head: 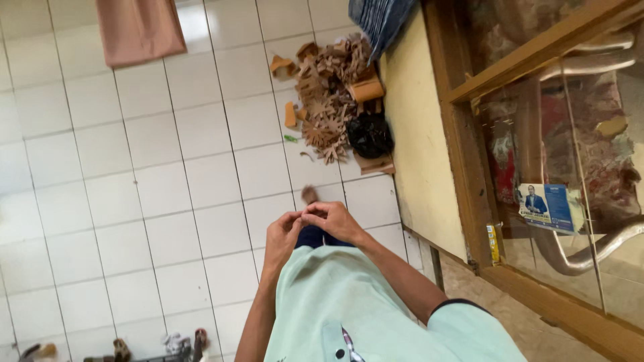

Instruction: The person sits on the floor and gathers scattered foam pieces, separating them into different piles by shape and size. They then carry the sorted piles to a nearby workbench and place them down.

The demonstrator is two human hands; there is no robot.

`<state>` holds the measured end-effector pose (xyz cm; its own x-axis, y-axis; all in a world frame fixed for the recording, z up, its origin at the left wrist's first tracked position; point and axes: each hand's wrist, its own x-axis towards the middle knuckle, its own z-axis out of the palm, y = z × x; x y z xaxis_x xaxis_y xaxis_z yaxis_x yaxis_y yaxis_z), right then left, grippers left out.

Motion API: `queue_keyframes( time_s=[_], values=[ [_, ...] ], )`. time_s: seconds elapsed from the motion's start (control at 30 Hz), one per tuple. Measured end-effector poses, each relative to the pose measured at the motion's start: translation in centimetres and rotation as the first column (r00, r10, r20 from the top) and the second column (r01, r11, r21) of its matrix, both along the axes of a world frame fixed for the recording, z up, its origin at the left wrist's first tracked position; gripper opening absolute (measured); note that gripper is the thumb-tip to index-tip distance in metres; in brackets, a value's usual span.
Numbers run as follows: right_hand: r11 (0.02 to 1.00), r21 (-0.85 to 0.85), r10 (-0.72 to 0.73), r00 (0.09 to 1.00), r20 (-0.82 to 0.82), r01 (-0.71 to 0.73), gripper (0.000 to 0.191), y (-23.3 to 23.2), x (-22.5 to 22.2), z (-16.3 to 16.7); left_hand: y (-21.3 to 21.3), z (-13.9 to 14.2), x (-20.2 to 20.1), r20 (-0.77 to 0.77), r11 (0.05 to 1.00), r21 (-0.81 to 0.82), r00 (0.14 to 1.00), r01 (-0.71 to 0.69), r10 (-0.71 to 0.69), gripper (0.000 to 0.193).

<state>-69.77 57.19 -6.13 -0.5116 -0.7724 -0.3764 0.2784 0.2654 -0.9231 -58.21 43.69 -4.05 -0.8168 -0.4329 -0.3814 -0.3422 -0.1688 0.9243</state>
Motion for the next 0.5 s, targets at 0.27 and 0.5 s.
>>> queue_keyframes(
  time_s=[0.27,0.5],
  values=[
    [0.993,0.117,-0.018,0.995,-0.100,0.030,0.022,-6.2,-6.8,-2.3,-6.9,-5.3,-7.2,0.027,0.948,0.315,0.999,-0.038,0.030,0.022],
    [0.966,0.137,-0.221,0.975,-0.018,0.221,0.023,-8.3,-11.7,-7.3,-10.3,-10.5,-14.7,0.134,0.965,-0.117,0.967,0.234,-0.218,0.022]
  ],
)
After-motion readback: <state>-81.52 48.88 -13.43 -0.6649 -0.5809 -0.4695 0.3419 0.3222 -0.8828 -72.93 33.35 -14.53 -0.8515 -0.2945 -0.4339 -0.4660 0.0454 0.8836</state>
